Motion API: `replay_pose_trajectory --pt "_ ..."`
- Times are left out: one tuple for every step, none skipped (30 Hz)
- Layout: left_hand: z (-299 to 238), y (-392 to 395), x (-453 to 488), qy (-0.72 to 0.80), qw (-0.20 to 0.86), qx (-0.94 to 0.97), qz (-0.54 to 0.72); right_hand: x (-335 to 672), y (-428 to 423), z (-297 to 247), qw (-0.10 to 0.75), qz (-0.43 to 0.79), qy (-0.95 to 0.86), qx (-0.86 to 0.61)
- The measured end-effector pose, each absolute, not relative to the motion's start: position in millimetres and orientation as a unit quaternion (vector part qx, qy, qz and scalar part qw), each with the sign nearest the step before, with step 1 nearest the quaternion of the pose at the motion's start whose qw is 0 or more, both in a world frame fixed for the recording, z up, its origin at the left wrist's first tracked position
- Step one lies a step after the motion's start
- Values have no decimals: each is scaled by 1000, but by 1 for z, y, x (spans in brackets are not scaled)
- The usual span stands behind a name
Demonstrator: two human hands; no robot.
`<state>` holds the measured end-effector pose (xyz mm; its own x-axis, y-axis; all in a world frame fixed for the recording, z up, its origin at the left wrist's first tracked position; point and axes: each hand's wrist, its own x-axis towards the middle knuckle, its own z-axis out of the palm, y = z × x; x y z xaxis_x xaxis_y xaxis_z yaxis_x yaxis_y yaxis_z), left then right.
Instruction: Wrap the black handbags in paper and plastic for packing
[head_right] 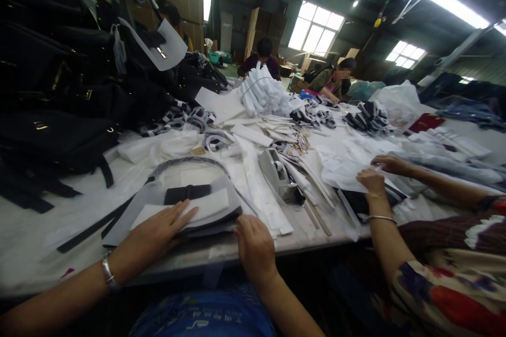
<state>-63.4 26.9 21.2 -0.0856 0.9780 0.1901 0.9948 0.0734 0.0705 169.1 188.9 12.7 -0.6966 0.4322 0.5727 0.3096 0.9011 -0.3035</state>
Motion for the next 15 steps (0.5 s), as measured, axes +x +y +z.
replay_pose_trajectory --pt "14 25 -62 -727 75 -677 -93 169 188 19 335 64 -922 -184" --pt "8 23 -61 -723 101 -677 -94 168 187 25 332 34 -929 -159" --pt "4 21 -60 -720 122 -676 -92 165 186 31 321 6 -938 -128" --pt "1 19 -59 -719 140 -676 -86 160 186 36 301 -17 -949 -96" --pt "0 18 -58 -717 154 -675 -76 154 187 38 278 -34 -958 -65" --pt "-1 18 -57 -716 166 -675 -62 147 190 37 259 -45 -964 -37" --pt "0 18 -54 -714 177 -676 -49 140 193 34 249 -47 -967 -14" --pt "2 19 -51 -711 186 -677 -37 134 197 28 250 -44 -967 3" --pt "4 21 -47 -710 193 -676 -30 129 202 20 257 -36 -966 14" --pt "6 24 -42 -711 199 -674 -27 126 205 12 268 -27 -963 19" --pt "9 28 -38 -715 201 -669 -28 123 208 3 279 -17 -960 18" --pt "11 31 -33 -721 198 -663 -31 122 210 -4 288 -8 -958 11" --pt "12 35 -30 -727 191 -659 -35 121 212 -10 297 0 -955 1" --pt "13 38 -27 -731 183 -657 -39 122 212 -13 306 8 -952 -8" --pt "12 40 -26 -731 174 -659 -42 122 212 -14 313 15 -950 -13"
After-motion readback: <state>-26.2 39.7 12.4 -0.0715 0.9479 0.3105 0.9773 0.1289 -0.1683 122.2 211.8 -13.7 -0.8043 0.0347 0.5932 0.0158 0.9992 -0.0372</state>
